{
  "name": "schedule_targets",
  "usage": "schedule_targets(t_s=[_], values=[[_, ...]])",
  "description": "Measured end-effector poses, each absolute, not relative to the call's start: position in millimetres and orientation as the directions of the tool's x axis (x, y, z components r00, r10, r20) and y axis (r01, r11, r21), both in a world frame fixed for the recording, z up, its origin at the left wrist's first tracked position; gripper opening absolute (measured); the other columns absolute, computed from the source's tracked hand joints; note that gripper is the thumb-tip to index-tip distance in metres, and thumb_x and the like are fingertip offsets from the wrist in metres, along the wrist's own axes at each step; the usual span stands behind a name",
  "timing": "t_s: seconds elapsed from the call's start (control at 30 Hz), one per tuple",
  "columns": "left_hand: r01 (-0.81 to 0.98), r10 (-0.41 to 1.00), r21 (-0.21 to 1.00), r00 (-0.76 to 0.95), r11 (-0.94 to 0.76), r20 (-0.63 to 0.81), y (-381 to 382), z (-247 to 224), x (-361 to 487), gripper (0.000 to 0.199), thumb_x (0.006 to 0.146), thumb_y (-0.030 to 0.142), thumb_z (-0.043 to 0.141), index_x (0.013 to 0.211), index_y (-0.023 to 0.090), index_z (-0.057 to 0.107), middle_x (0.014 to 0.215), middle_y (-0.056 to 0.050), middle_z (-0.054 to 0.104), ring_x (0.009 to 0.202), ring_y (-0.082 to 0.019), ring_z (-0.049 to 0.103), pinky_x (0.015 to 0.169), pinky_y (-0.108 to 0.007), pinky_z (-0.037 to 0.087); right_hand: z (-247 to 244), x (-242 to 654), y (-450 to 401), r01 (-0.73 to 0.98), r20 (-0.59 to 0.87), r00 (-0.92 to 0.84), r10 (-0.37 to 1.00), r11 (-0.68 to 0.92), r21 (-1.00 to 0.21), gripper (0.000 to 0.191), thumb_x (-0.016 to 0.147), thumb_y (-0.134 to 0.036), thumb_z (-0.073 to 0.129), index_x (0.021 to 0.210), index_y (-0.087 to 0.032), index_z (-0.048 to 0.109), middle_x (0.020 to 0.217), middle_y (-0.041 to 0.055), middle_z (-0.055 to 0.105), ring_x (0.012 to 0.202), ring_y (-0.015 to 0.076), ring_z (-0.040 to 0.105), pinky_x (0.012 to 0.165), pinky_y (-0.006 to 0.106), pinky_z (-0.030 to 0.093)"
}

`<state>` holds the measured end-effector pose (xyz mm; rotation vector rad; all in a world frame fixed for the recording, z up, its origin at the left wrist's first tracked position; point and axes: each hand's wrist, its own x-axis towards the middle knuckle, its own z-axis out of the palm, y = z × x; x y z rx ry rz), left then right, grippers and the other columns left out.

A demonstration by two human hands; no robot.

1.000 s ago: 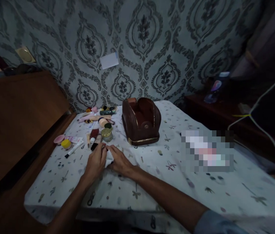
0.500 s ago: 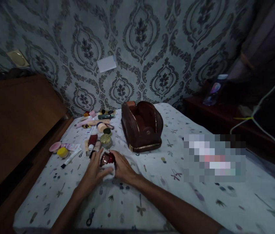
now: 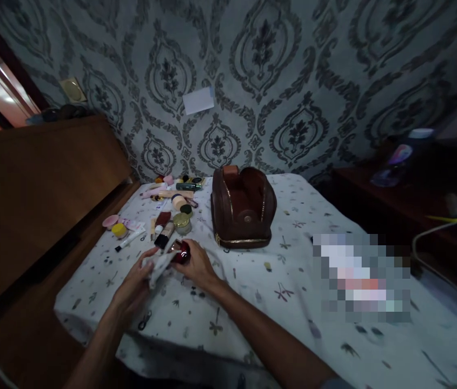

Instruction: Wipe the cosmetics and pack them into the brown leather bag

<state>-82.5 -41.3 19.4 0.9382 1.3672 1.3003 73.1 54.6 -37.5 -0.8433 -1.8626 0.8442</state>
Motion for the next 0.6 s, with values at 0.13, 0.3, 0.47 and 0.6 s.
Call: schedule_targets(t_s=[0.13, 0.3, 0.47, 0.6], values=[[0.247, 0.979, 0.967, -0.172, -0.064, 0.109, -53.4, 25.6, -74.0, 0.035, 0.073, 0.037, 0.075, 0.101, 0.021, 0.062, 0.104, -0.006, 0.064, 0.099, -0.025, 0.061, 0.087, -0.035, 0.047, -37.2, 73.4, 54.7, 0.18, 0.43, -0.371, 0.823, 0.518, -0.836, 0.055, 0.064, -0.023, 0.074, 0.116, -0.017, 0.054, 0.109, 0.0089, 0.065, 0.098, 0.025, 0.061, 0.086, 0.038, 0.048], [0.652, 0.869, 0.646, 0.039, -0.396, 0.493, -26.2, 31.2, -59.6, 0.021, 0.094, 0.027, 0.047, 0.106, 0.022, 0.063, 0.114, -0.01, 0.058, 0.112, -0.024, 0.053, 0.097, -0.038, 0.041, -46.7, 70.2, 54.2, 0.194, 0.482, -0.353, 0.802, 0.566, -0.801, 0.048, 0.067, -0.021, 0.072, 0.113, -0.017, 0.057, 0.11, 0.0086, 0.064, 0.101, 0.0257, 0.059, 0.091, 0.04, 0.047], [0.599, 0.939, 0.732, 0.115, -0.325, 0.324, 21.1, 35.6, -65.9, 0.015, 0.088, 0.031, 0.052, 0.08, 0.02, 0.058, 0.086, -0.004, 0.058, 0.091, -0.023, 0.054, 0.087, -0.037, 0.04, -49.4, 70.6, 53.7, 0.192, 0.567, -0.407, 0.716, 0.674, -0.713, 0.051, 0.07, -0.026, 0.073, 0.117, -0.017, 0.056, 0.115, 0.0117, 0.059, 0.11, 0.029, 0.054, 0.096, 0.044, 0.044], [0.508, 0.972, 0.832, 0.058, -0.224, 0.226, 46.7, 29.6, -86.0, 0.022, 0.081, 0.04, 0.055, 0.072, 0.019, 0.053, 0.069, 0.0, 0.054, 0.072, -0.019, 0.053, 0.07, -0.031, 0.041, -34.9, 73.1, 49.4, 0.205, 0.502, -0.475, 0.723, 0.645, -0.736, 0.043, 0.072, -0.022, 0.07, 0.112, -0.018, 0.054, 0.108, 0.0096, 0.054, 0.098, 0.0251, 0.054, 0.085, 0.039, 0.048]])
